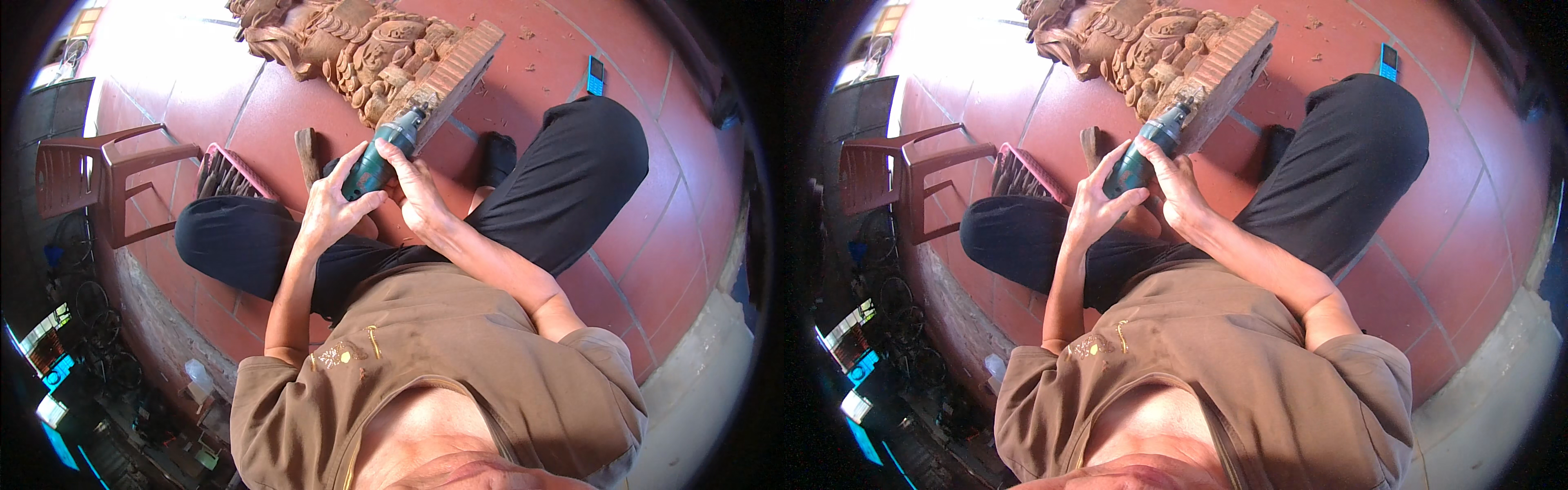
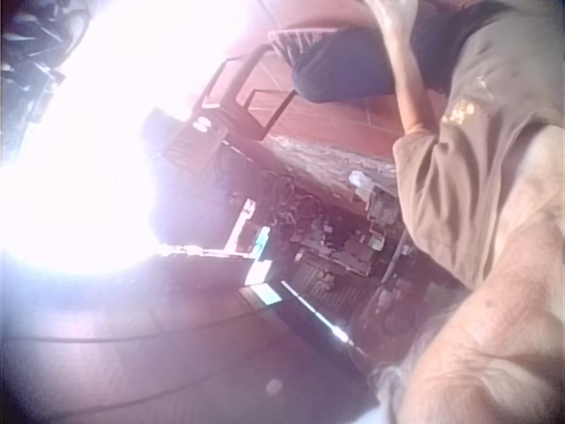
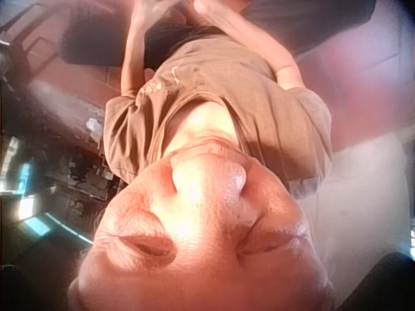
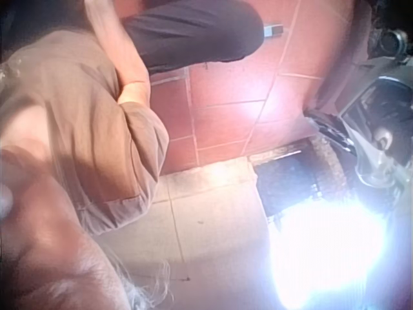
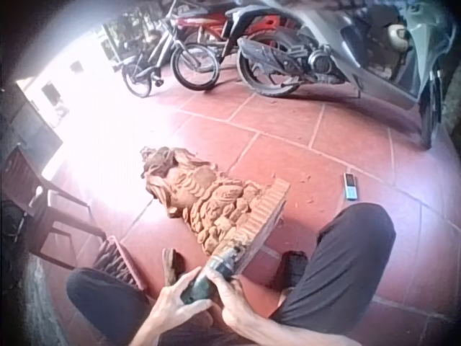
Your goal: The person uses a handheld rotary tool to carve details into a large wooden relief sculpture. They sit on the floor and guide the tool along the surface to refine the carved patterns.
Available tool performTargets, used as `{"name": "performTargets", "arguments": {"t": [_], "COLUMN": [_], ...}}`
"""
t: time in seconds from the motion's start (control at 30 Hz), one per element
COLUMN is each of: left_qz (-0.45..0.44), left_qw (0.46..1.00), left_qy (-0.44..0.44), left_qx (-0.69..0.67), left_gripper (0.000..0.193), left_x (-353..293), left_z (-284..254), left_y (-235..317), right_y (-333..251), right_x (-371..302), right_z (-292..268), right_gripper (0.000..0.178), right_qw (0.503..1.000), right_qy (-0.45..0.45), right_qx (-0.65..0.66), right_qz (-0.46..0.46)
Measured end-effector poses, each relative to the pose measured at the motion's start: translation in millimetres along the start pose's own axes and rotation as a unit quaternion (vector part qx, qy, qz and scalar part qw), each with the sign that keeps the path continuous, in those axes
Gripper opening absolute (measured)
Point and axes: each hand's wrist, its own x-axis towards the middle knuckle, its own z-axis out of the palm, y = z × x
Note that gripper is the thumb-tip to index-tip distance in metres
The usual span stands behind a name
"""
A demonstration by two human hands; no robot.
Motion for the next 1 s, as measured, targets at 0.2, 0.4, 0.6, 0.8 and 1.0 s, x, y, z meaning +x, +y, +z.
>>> {"name": "performTargets", "arguments": {"t": [0.2, 0.4, 0.6, 0.8, 1.0], "left_qz": [0.009, 0.017, 0.019, 0.015, 0.011], "left_qw": [1.000, 1.000, 1.000, 1.000, 1.000], "left_qy": [-0.010, -0.005, 0.005, -0.013, -0.022], "left_qx": [-0.005, 0.006, 0.007, 0.002, -0.011], "left_gripper": [0.072, 0.073, 0.073, 0.071, 0.071], "left_x": [5.7, 7.7, 5.9, 6.7, 6.6], "left_z": [1.3, 2.4, 2.0, 0.2, 0.2], "left_y": [1.6, -3.3, -4.1, -2.1, 0.5], "right_y": [-4.1, -3.9, -2.2, -3.9, -0.8], "right_x": [-2.9, 0.0, 1.2, -2.4, -2.5], "right_z": [-3.2, -5.1, -2.2, -2.2, -5.3], "right_gripper": [0.043, 0.042, 0.041, 0.045, 0.047], "right_qw": [1.000, 1.000, 1.000, 1.000, 1.000], "right_qy": [0.005, -0.004, -0.004, 0.011, 0.007], "right_qx": [-0.005, -0.008, -0.010, -0.019, -0.014], "right_qz": [-0.004, -0.013, -0.011, 0.000, -0.010]}}
